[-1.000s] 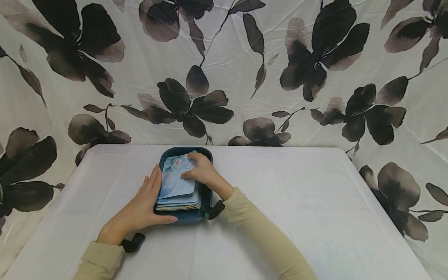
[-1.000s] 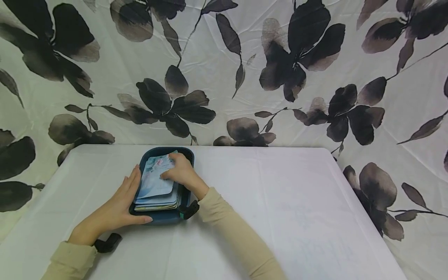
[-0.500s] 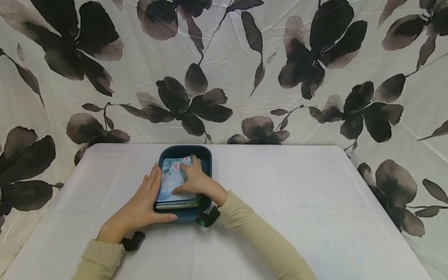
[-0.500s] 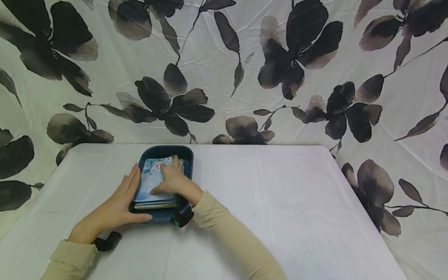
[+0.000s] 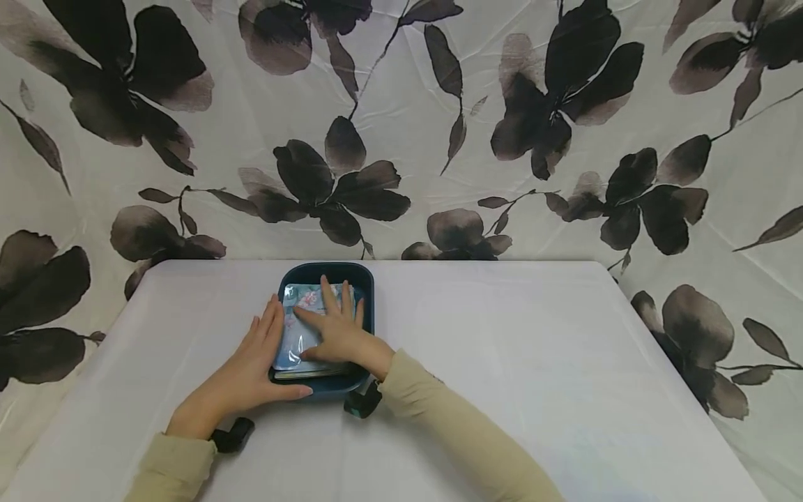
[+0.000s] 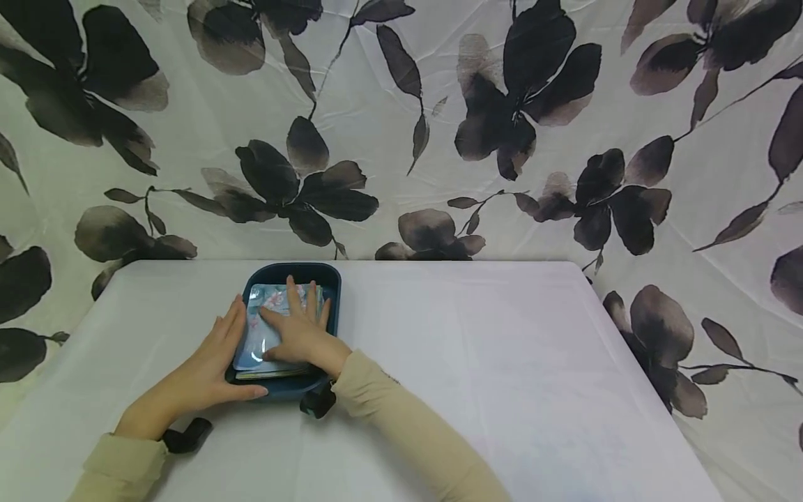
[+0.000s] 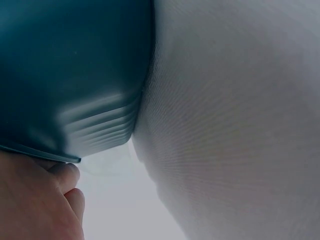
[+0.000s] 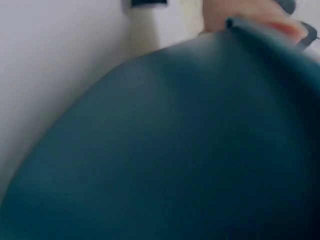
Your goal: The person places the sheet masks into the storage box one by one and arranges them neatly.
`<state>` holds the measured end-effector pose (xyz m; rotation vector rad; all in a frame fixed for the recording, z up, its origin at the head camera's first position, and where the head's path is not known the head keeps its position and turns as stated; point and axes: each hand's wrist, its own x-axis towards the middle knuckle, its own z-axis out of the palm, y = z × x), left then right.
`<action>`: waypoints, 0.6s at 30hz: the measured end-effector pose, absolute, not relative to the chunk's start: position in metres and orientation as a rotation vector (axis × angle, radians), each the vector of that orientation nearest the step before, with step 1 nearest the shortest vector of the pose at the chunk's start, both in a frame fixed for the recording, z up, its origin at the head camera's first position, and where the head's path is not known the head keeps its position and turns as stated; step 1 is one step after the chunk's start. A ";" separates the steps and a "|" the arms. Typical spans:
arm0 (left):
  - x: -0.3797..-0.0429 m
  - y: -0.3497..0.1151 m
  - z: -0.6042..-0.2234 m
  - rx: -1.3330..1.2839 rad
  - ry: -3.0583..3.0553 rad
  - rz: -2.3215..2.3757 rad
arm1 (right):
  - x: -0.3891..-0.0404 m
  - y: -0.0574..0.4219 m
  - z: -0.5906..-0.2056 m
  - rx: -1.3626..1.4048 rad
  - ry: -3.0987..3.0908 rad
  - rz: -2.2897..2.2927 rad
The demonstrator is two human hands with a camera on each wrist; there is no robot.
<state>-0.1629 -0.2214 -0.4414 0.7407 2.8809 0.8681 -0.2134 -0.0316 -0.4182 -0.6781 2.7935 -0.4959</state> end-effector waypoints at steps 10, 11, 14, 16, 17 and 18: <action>-0.162 -0.222 -0.437 0.720 2.882 0.825 | -0.214 -0.028 -0.417 -0.839 2.703 -0.339; -0.162 -0.222 -0.437 0.721 2.880 0.828 | -0.215 -0.028 -0.417 -0.838 2.704 -0.328; -0.162 -0.222 -0.437 0.720 2.876 0.833 | -0.215 -0.028 -0.418 -0.833 2.709 -0.313; -0.161 -0.222 -0.438 0.718 2.869 0.836 | -0.214 -0.028 -0.419 -0.828 2.714 -0.305; -0.160 -0.223 -0.439 0.717 2.866 0.836 | -0.213 -0.028 -0.421 -0.830 2.715 -0.304; -0.159 -0.223 -0.439 0.717 2.865 0.836 | -0.212 -0.028 -0.422 -0.833 2.716 -0.306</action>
